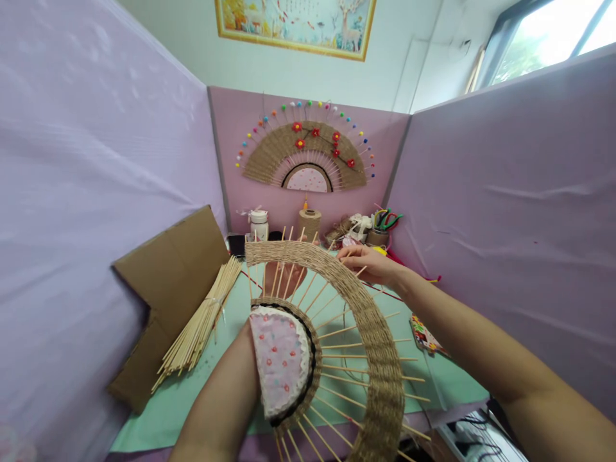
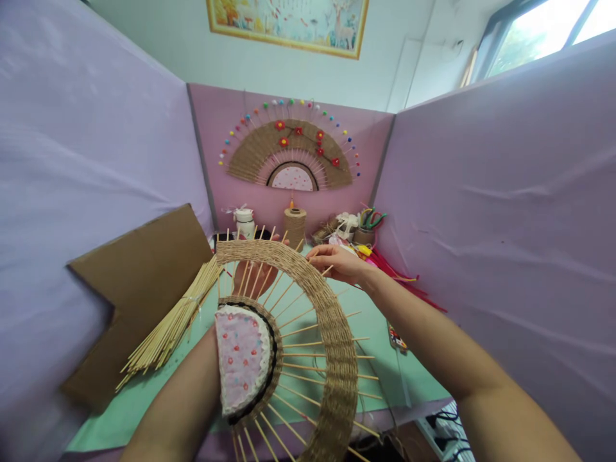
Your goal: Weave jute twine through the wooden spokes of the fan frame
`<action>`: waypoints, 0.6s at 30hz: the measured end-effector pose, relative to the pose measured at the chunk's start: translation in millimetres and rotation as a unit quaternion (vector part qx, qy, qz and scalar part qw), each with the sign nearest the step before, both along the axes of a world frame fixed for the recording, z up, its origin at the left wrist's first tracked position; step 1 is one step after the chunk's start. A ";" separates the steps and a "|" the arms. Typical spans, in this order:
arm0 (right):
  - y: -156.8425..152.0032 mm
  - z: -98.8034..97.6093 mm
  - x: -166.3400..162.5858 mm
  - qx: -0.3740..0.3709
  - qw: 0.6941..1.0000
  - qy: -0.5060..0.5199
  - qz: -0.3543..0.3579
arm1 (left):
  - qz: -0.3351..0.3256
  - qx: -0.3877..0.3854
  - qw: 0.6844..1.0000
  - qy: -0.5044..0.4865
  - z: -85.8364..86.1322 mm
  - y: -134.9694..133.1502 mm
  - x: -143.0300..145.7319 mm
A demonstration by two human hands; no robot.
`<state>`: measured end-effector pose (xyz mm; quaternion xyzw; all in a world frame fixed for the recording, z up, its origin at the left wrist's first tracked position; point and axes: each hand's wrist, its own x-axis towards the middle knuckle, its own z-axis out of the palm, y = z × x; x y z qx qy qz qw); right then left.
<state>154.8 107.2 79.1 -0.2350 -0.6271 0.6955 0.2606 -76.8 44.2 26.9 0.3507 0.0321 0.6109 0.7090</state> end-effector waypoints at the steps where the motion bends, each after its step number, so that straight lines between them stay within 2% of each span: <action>1: -0.9 -0.4 -1.2 0.002 1.000 -0.005 0.003 | -0.002 -0.006 1.000 -0.009 -0.9 0.8 2.2; 8: 0.6 -4.7 2.3 0.014 0.999 -0.052 -0.002 | -0.053 -0.052 0.995 -0.069 -0.3 -0.9 3.9; 12: 3.0 -2.0 13.1 0.024 0.997 -0.059 -0.039 | -0.026 -0.058 0.995 -0.070 3.1 -3.1 5.2; 15: 2.7 4.1 21.1 0.034 0.996 -0.033 -0.070 | 0.016 -0.056 0.997 -0.058 5.5 -4.3 7.5; 18: -0.2 11.2 25.6 0.058 0.992 -0.006 -0.112 | 0.027 -0.056 0.997 -0.044 6.3 -4.9 8.4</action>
